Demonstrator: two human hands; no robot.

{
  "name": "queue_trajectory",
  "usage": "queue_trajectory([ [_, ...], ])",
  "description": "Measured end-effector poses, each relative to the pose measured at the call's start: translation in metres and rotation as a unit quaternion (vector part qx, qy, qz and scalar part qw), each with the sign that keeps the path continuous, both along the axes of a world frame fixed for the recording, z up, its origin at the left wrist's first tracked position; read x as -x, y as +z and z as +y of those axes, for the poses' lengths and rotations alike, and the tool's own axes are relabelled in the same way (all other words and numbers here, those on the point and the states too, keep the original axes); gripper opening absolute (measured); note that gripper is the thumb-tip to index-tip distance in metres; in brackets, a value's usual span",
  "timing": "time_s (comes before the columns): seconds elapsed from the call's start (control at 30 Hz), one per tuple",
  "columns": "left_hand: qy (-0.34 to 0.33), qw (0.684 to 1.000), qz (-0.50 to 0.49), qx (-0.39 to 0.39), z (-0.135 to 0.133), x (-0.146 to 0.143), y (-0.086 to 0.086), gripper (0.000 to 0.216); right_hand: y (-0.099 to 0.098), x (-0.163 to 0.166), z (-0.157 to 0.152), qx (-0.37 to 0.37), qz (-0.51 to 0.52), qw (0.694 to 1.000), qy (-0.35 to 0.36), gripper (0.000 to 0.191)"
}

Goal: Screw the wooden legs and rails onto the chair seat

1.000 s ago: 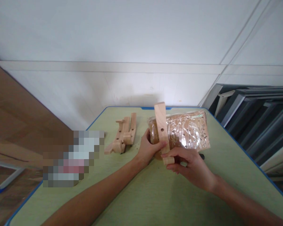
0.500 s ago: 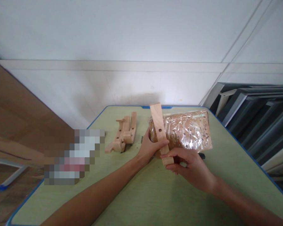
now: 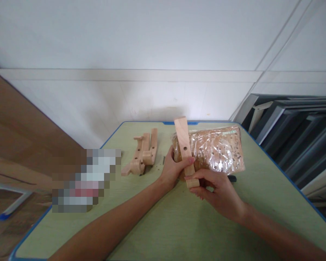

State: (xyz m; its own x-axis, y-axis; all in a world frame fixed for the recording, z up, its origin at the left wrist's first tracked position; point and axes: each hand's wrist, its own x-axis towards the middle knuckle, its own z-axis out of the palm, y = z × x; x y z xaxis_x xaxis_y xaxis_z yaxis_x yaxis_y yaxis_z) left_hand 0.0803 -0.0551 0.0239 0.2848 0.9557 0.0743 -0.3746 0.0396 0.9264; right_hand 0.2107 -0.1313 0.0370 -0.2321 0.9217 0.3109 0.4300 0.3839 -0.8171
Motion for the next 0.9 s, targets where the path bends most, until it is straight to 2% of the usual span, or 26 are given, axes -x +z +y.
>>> queue_trajectory([
  [0.27,0.025,0.999,0.038,-0.009,0.004,0.001,-0.003,0.055,0.002,-0.007,0.002,-0.068,-0.058,0.995,0.048,0.019],
  [0.6,0.039,0.997,0.062,-0.029,0.007,0.0,-0.005,0.056,-0.007,0.002,0.002,-0.047,-0.008,0.999,0.005,0.009],
  [0.9,0.036,0.996,0.076,-0.034,0.009,0.001,-0.008,0.057,-0.009,0.004,0.003,-0.045,0.001,0.999,-0.006,0.01],
])
